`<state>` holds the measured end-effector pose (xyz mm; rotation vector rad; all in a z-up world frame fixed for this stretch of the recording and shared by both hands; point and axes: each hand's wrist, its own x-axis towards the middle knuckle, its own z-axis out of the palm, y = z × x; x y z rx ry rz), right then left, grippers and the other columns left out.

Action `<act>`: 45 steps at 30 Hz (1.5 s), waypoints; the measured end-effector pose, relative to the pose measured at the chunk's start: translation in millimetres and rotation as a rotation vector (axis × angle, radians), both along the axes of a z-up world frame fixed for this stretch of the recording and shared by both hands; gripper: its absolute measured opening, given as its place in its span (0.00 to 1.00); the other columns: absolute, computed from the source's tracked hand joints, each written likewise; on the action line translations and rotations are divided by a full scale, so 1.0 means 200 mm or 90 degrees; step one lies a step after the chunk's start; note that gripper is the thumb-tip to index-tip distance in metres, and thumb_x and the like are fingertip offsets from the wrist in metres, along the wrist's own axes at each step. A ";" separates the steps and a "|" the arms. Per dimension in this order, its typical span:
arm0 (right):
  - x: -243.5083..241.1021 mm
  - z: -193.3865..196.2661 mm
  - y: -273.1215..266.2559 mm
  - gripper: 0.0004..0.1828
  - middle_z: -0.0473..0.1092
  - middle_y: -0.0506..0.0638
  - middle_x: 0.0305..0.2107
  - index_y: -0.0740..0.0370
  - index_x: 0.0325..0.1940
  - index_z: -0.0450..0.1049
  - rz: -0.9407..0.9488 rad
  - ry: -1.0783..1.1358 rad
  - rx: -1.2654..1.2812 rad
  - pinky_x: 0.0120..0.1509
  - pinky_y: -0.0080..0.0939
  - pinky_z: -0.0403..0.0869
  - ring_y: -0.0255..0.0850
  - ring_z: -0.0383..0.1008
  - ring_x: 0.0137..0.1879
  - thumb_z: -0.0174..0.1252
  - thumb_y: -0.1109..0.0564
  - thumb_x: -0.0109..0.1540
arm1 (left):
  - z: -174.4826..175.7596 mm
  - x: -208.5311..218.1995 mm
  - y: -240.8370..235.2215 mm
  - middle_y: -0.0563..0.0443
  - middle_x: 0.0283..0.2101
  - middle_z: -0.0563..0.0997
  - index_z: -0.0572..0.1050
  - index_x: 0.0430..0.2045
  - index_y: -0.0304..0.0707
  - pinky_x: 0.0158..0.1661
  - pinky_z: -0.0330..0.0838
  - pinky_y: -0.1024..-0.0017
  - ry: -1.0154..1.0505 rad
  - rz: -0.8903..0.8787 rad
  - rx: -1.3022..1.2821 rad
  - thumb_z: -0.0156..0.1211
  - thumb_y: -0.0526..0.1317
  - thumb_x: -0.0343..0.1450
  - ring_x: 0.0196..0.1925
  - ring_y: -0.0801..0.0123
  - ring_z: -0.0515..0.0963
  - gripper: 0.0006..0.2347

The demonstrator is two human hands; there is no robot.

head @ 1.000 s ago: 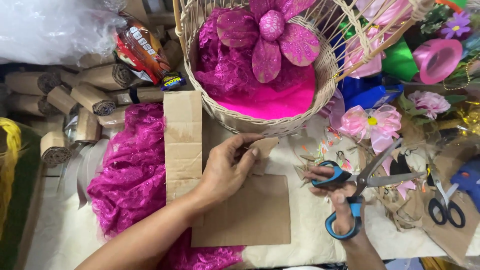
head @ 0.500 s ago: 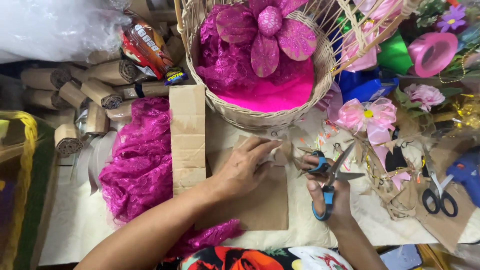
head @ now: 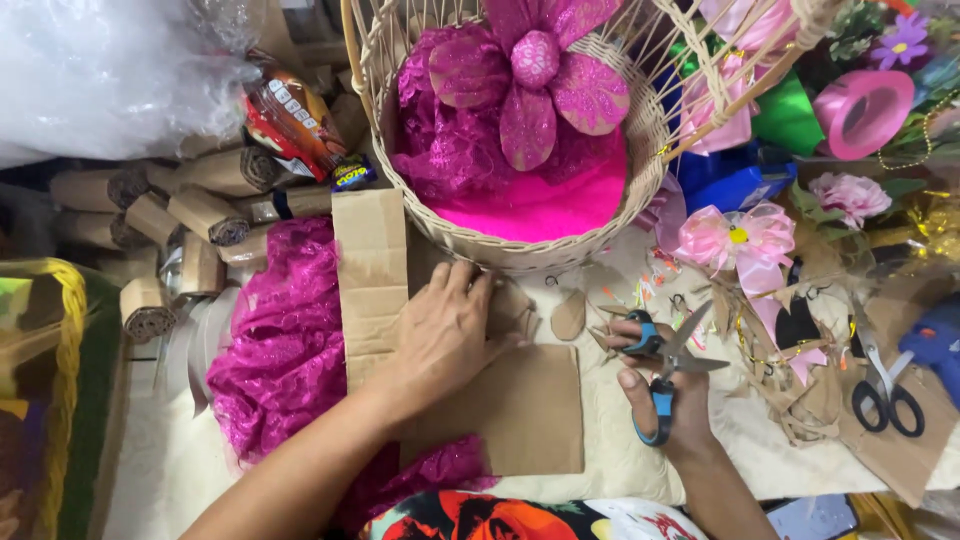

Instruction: The person uses scissors to cut a piece of cardboard into smaller rectangular pieces and then trims them into rounded shapes. The cut pieces are placed into a nearby wicker basket containing pink decorative material.

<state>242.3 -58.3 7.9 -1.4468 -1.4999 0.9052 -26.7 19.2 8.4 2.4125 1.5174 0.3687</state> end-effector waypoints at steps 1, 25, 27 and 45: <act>-0.01 0.00 0.00 0.30 0.75 0.56 0.52 0.66 0.58 0.72 -0.001 0.014 0.014 0.53 0.37 0.79 0.42 0.81 0.53 0.56 0.41 0.60 | -0.02 0.00 0.00 0.41 0.47 0.73 0.73 0.53 0.36 0.48 0.71 0.57 0.004 -0.002 0.032 0.71 0.60 0.62 0.50 0.49 0.71 0.32; 0.18 0.00 -0.09 0.33 0.83 0.42 0.37 0.52 0.47 0.80 0.092 -0.150 -0.246 0.45 0.36 0.79 0.35 0.85 0.40 0.51 0.27 0.54 | 0.13 0.33 -0.07 0.47 0.42 0.82 0.72 0.42 0.37 0.42 0.81 0.73 -0.908 0.119 -0.627 0.63 0.33 0.70 0.42 0.70 0.81 0.09; 0.15 0.06 -0.08 0.35 0.82 0.40 0.37 0.48 0.43 0.80 0.136 -0.230 -0.241 0.46 0.38 0.78 0.35 0.85 0.41 0.45 0.22 0.55 | 0.14 0.34 -0.07 0.44 0.45 0.82 0.70 0.44 0.35 0.44 0.83 0.70 -0.930 0.097 -0.644 0.61 0.32 0.71 0.45 0.67 0.82 0.10; 0.18 0.08 -0.01 0.28 0.83 0.40 0.37 0.50 0.46 0.80 0.181 -0.195 -0.249 0.51 0.36 0.78 0.34 0.85 0.44 0.52 0.30 0.58 | 0.17 0.30 -0.04 0.57 0.35 0.79 0.74 0.41 0.39 0.37 0.75 0.79 -0.777 0.066 -0.496 0.59 0.40 0.73 0.34 0.80 0.77 0.07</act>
